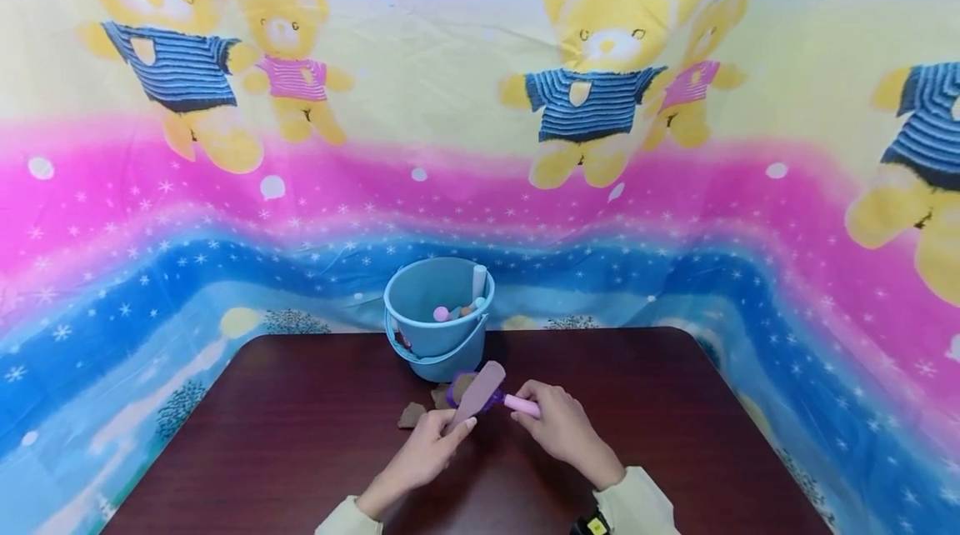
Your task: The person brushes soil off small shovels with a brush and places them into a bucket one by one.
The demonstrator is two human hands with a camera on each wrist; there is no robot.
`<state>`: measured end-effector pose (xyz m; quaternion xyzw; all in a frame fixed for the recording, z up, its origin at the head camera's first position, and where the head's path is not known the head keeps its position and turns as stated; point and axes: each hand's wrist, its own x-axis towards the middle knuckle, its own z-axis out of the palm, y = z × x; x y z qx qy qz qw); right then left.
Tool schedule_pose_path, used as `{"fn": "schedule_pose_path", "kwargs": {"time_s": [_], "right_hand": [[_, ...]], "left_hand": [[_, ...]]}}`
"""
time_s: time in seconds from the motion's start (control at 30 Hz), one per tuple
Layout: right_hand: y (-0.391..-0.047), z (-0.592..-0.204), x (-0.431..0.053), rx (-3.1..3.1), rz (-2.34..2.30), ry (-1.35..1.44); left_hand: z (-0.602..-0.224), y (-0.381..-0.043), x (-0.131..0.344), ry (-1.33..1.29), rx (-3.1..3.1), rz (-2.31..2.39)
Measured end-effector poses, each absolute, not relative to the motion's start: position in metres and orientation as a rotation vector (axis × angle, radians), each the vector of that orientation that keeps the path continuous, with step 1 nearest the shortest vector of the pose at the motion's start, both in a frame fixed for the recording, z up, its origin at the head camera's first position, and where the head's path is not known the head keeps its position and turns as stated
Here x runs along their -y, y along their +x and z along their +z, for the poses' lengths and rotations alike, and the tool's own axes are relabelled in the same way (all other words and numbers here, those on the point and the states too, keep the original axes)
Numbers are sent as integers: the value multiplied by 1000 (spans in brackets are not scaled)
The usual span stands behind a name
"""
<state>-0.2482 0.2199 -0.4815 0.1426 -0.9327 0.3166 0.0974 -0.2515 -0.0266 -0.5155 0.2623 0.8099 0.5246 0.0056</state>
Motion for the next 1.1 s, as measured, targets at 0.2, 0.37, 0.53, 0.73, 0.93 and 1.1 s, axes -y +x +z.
{"fn": "schedule_pose_path", "kwargs": {"time_s": [0.2, 0.37, 0.53, 0.73, 0.93, 1.1], "right_hand": [[-245, -483, -220, 2743, 879, 385], [-245, -486, -222, 2712, 835, 403], [-245, -484, -224, 2707, 843, 394], [-245, -485, -223, 2706, 847, 384], [-244, -483, -224, 2704, 857, 383], [-244, -483, -225, 2689, 848, 387]], "left_hand": [[-517, -255, 26, 738, -2540, 1626], [-518, -257, 27, 698, -2563, 1589], [-519, -259, 28, 694, -2635, 1554], [-523, -260, 32, 697, -2711, 1517], [-528, -261, 34, 719, -2784, 1503], [-527, -264, 36, 686, -2786, 1498]]}}
